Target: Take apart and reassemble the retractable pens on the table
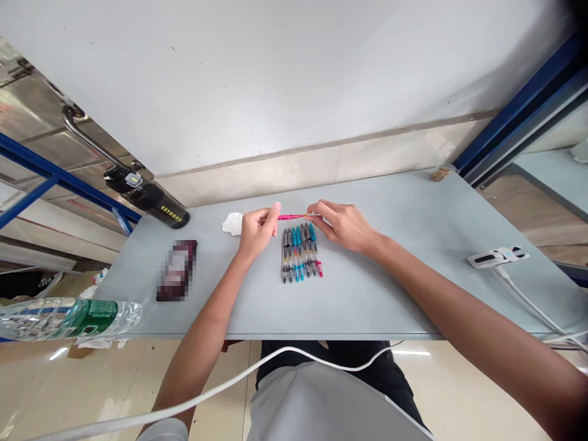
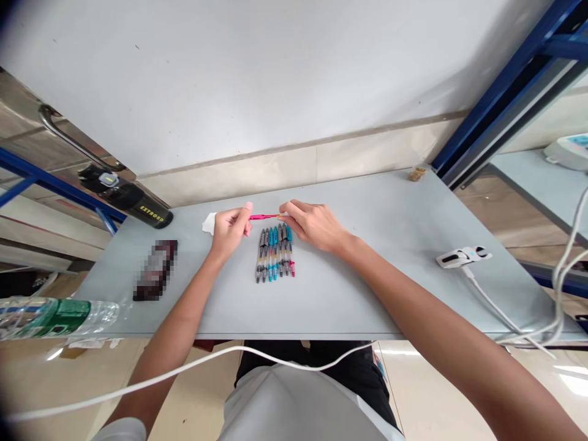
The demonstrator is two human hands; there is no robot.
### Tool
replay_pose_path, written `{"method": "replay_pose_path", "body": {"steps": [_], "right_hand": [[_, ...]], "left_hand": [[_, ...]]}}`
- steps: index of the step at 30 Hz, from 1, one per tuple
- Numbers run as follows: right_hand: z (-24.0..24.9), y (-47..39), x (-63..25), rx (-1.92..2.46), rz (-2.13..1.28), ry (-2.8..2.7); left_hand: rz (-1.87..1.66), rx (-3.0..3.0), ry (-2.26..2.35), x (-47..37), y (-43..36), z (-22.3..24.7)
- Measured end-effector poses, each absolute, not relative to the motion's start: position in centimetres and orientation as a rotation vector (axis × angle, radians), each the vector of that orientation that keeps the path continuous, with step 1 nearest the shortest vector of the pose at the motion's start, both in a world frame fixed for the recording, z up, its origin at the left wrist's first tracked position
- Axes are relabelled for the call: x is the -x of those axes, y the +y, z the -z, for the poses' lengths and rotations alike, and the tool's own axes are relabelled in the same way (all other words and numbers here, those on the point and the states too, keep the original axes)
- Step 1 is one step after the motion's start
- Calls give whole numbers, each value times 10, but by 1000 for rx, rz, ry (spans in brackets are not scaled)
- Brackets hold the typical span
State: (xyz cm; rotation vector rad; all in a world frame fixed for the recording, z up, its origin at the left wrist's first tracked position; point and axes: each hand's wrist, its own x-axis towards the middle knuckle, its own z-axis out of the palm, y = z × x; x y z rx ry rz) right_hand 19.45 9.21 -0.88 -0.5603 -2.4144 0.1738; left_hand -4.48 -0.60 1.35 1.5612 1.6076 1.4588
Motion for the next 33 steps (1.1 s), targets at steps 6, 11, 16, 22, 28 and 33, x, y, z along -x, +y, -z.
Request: {"method": "replay_pose_path", "body": {"steps": [6, 11, 16, 22, 28, 33], "right_hand": [[9, 86, -191, 508, -242, -2470], [11, 88, -192, 505, -263, -2469], [10, 90, -194, 491, -285, -2471], [8, 90, -193, 504, -279, -2462], [11, 92, -194, 514, -262, -2444], [12, 93, -194, 527, -271, -2431]], "left_hand": [[-1277, -1645, 1522, 33, -9, -4], [-1301, -1704, 1481, 34, -8, -4], [-1350, -1741, 1487, 36, -5, -1], [-1375, -1706, 1497, 36, -5, 0], [-1417, -1765, 1488, 34, -6, -2], [-1405, -1733, 1494, 34, -6, -2]]}}
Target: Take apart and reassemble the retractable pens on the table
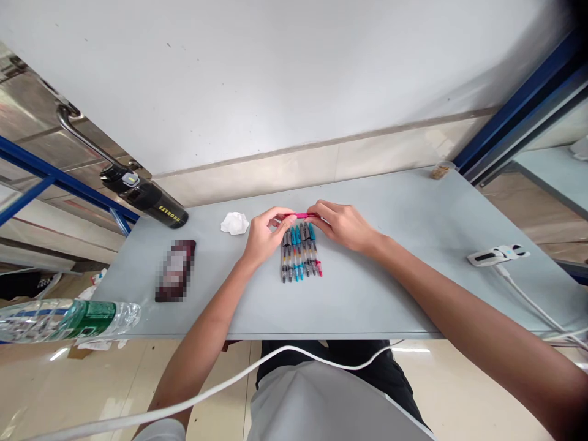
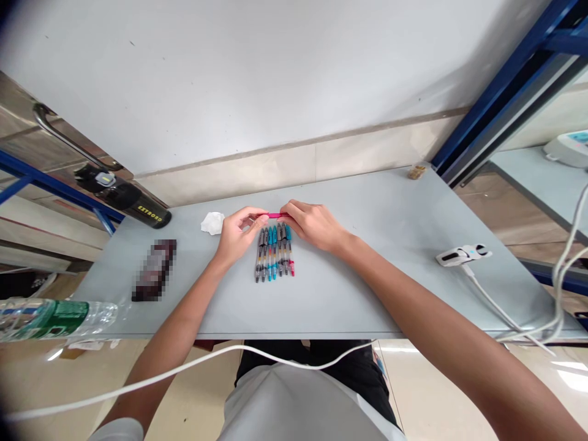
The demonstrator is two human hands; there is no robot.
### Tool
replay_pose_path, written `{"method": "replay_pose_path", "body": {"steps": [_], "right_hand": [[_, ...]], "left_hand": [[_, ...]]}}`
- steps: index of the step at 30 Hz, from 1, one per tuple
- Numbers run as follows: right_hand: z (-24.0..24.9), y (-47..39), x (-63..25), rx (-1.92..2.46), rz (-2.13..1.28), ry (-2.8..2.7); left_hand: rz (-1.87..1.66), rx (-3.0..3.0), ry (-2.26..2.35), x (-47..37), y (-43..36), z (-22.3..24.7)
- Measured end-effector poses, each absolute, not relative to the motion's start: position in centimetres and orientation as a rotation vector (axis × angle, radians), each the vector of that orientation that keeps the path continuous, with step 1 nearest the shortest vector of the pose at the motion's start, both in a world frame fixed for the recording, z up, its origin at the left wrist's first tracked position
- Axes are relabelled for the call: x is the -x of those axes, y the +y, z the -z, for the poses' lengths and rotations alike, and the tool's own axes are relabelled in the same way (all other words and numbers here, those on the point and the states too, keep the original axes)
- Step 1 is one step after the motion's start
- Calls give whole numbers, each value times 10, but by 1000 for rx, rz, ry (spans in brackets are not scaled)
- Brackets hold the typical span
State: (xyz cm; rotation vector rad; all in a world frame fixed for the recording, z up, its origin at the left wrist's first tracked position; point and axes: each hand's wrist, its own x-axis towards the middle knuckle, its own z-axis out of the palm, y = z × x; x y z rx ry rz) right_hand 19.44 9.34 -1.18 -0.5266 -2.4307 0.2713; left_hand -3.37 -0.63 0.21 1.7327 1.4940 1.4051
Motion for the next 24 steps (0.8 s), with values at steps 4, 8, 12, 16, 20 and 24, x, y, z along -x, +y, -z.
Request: {"method": "replay_pose_path", "body": {"steps": [4, 8, 12, 16, 20, 24], "right_hand": [[12, 93, -194, 529, -275, -2435], [10, 92, -194, 539, -278, -2437], [10, 92, -194, 546, -295, -2442], [10, 93, -195, 541, -300, -2448], [11, 93, -195, 549, -305, -2433], [13, 94, -195, 547, -323, -2407]], "left_hand": [[-1452, -1790, 1452, 35, -7, -4], [-1437, -1719, 1471, 35, -7, -4], [-1483, -1764, 1427, 35, -6, -3], [-1397, -1609, 1467, 36, -5, -1], [-1460, -1720, 1460, 35, -6, -2], [-1456, -1600, 1473, 35, -6, -3]]}}
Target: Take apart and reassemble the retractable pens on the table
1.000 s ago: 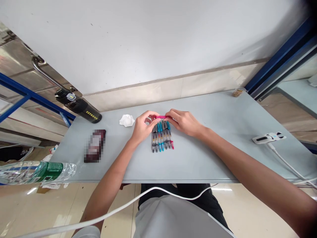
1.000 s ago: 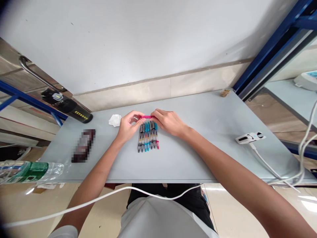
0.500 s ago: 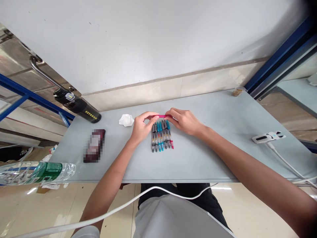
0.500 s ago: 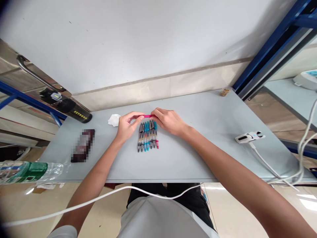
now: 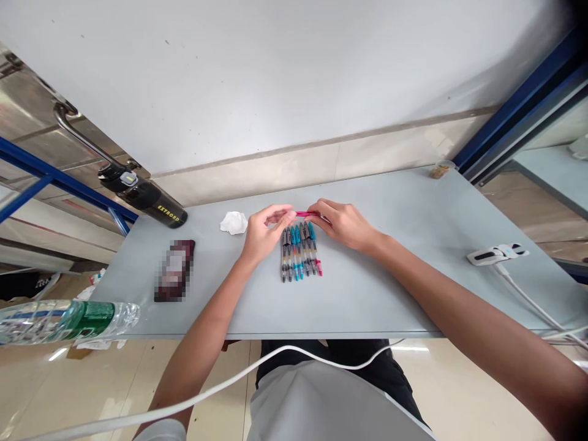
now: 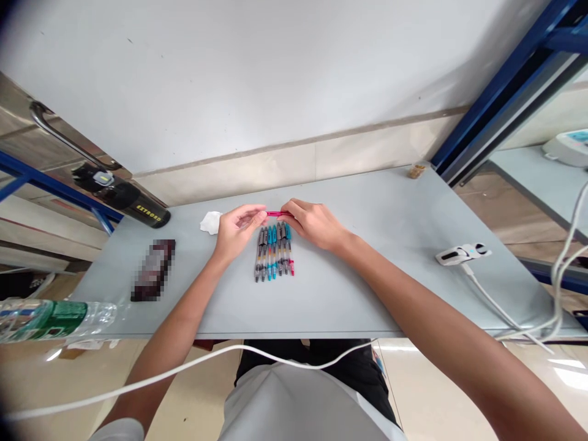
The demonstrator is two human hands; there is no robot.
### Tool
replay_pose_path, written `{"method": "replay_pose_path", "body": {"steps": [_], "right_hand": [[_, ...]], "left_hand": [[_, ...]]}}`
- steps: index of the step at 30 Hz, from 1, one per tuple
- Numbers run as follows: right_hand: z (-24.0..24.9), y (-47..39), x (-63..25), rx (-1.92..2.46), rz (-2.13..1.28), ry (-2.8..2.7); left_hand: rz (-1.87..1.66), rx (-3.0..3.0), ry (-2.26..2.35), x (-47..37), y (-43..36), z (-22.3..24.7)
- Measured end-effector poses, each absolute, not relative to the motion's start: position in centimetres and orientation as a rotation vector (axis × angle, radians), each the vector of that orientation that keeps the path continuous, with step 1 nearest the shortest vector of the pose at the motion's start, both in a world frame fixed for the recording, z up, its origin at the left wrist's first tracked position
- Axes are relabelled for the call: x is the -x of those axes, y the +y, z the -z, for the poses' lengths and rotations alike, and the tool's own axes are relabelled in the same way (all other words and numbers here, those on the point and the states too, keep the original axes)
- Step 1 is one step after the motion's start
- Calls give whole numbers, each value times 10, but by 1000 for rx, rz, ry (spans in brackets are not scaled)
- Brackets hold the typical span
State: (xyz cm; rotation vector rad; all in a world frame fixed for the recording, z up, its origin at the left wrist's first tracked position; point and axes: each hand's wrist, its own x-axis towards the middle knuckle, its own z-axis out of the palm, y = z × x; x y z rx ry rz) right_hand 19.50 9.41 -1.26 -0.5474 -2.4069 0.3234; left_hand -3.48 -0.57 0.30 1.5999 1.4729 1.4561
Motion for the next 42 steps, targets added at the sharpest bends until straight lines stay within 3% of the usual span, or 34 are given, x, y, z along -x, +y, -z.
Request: {"method": "replay_pose_path", "body": {"steps": [6, 14, 22, 33, 38, 42], "right_hand": [[9, 94, -195, 522, -407, -2423], [-14, 87, -194, 621, -1082, -2315], [-2, 91, -193, 547, -813, -2318], [-18, 86, -192, 648, -1413, -2135], [-12, 91, -194, 618, -1338, -2084], [-15, 90, -196, 623, -1376, -2082]], "left_hand": [[-1475, -1831, 1427, 40, -5, -4], [-1492, -2080, 1350, 47, -10, -14], [-1431, -1952, 1437, 49, -6, -7], [-1526, -2302, 1349, 49, -11, -17], [-1302, -2211, 1423, 52, -10, -11], [-1373, -2267, 1406, 51, -10, -6]]}}
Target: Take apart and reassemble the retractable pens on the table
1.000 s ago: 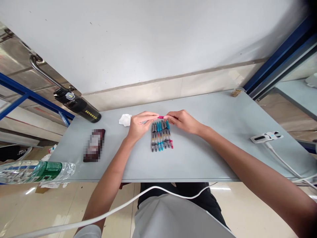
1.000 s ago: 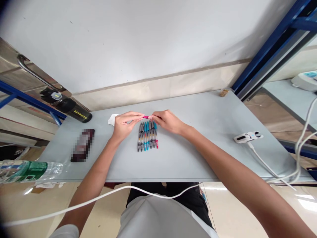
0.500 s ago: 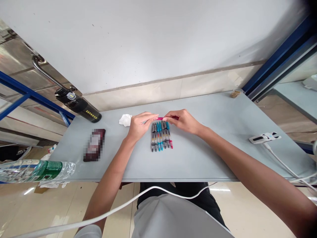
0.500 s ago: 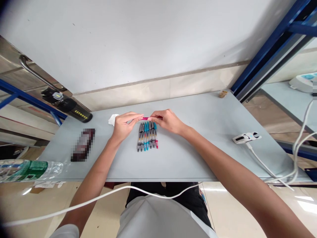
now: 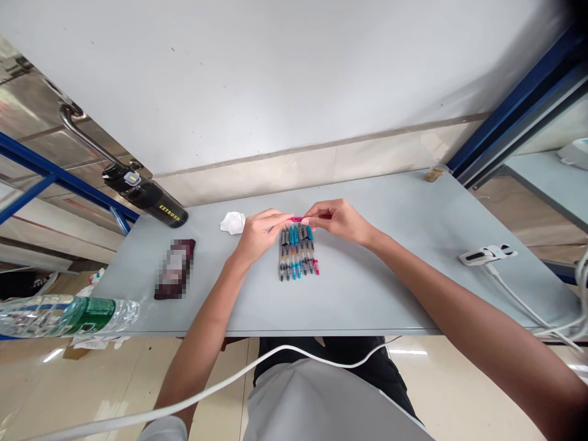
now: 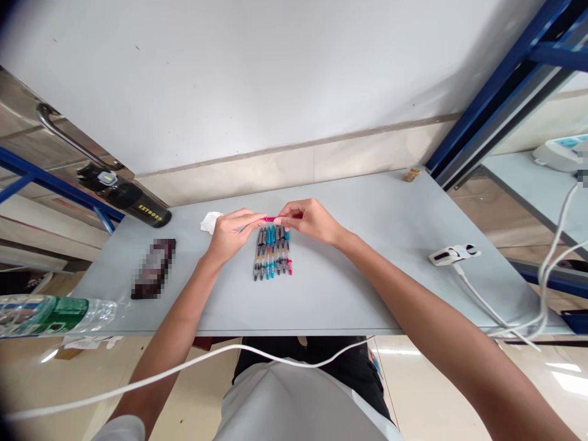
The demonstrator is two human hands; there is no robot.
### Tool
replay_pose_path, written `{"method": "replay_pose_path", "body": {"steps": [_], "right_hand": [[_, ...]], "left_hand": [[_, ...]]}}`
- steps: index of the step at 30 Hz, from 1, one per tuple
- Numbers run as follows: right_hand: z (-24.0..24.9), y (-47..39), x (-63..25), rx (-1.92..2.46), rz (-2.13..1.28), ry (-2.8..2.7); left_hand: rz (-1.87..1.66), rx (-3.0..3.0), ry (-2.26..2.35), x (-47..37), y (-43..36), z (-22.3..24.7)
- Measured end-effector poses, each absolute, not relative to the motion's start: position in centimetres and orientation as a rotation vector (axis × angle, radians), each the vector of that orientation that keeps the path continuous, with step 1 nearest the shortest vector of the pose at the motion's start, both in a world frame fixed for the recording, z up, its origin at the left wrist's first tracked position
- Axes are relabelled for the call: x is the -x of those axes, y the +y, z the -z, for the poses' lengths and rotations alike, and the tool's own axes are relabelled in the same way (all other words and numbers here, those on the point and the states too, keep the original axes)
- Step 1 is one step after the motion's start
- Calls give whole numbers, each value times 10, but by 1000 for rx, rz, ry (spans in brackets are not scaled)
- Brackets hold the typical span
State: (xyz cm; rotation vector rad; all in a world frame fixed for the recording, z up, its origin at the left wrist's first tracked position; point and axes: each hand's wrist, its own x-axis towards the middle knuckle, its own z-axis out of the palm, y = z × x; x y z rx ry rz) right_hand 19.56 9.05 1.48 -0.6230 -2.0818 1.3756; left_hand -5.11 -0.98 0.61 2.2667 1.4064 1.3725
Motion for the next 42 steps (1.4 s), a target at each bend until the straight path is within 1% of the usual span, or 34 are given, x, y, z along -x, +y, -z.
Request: {"method": "replay_pose_path", "body": {"steps": [4, 7, 9, 11, 14, 16, 19, 23, 25, 27, 30, 33, 38, 42], "right_hand": [[-25, 88, -198, 604, -1497, -1964], [-32, 87, -197, 521, -1747, -1650], [-35, 85, -194, 473, -1856, -1398], [-35, 83, -188, 450, -1893, -1201], [-33, 82, -182, 438, -1980, -992], [-32, 86, -183, 443, -2043, -859], [-30, 97, -192, 471, -2070, -643], [-27, 113, -207, 556, -2019, -354], [-27, 116, -211, 578, -1987, -255], [-27, 118, -214, 567, -1974, -228], [-26, 120, -216, 545, -1974, -316], [-22, 123, -218, 601, -1950, -489], [-13, 129, -221, 681, -1816, -779], [-14, 129, -223, 686, -1748, -909]], "left_hand": [[-1493, -2391, 1417, 47, -12, -13], [-1621, -2260, 1529, 40, -15, -23], [-1650, -2146, 1551, 33, -19, -28], [-1580, -2120, 1530, 25, -25, -30], [-1313, -2283, 1530, 21, -41, -25], [-1183, -2372, 1669, 31, -59, -17], [-1138, -2297, 1987, 65, -97, -1], [-1052, -2158, 2483, 119, -164, 19], [-955, -2100, 2647, 139, -193, 24], [-882, -2051, 2777, 152, -214, 26], [-802, -1988, 2832, 162, -226, 26], [-770, -1951, 2835, 167, -224, 25], [-730, -1926, 2824, 174, -212, 25], [-702, -1926, 2832, 175, -199, 22]]}}
